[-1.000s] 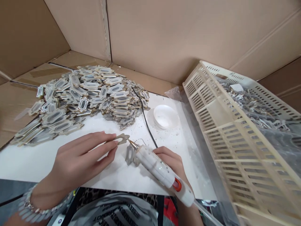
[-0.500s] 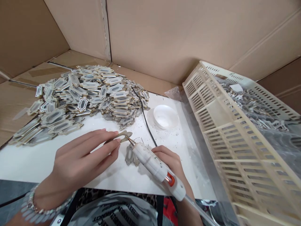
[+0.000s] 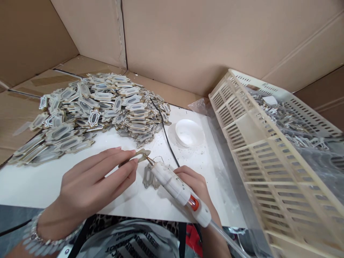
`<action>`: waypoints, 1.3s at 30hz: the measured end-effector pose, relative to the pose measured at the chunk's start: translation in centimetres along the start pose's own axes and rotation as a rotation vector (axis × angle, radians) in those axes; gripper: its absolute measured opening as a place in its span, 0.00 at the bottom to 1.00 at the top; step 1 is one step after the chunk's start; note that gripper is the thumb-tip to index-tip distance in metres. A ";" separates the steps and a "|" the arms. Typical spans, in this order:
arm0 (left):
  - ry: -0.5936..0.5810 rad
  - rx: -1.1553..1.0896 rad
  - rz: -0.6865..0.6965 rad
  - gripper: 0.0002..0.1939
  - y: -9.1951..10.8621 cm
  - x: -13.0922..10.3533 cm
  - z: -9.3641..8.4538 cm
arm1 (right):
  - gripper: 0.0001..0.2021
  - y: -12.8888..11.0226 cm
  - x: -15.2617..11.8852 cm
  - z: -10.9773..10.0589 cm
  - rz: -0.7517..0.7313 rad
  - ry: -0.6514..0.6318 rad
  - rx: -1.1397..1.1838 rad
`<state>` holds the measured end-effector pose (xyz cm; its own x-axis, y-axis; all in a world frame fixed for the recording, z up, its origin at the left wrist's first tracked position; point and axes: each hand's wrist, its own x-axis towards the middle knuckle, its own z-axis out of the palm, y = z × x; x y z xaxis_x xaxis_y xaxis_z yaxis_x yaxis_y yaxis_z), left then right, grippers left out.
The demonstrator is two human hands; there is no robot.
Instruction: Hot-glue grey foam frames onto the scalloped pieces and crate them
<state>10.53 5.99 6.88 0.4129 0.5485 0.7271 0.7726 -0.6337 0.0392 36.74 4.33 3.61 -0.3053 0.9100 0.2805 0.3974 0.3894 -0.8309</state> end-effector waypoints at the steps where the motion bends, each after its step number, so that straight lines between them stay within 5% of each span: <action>1: 0.005 0.009 0.016 0.09 0.0 0.0 0.0 | 0.09 0.0 0.0 0.0 -0.001 -0.003 -0.001; 23: 0.016 0.047 0.019 0.06 0.2 0.5 0.3 | 0.09 0.0 0.0 -0.1 -0.009 -0.002 -0.009; 30: -0.044 -0.018 -0.098 0.05 0.4 0.3 0.1 | 0.07 -0.2 -0.1 -0.3 0.002 -0.002 0.024; 39: 0.014 -0.292 -0.248 0.04 1.5 0.4 0.5 | 0.06 0.0 -0.1 -0.3 0.111 0.201 -0.018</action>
<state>12.07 5.57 6.86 0.2223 0.6987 0.6801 0.6775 -0.6123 0.4076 37.03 4.25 3.74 -0.0813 0.9567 0.2795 0.4350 0.2864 -0.8537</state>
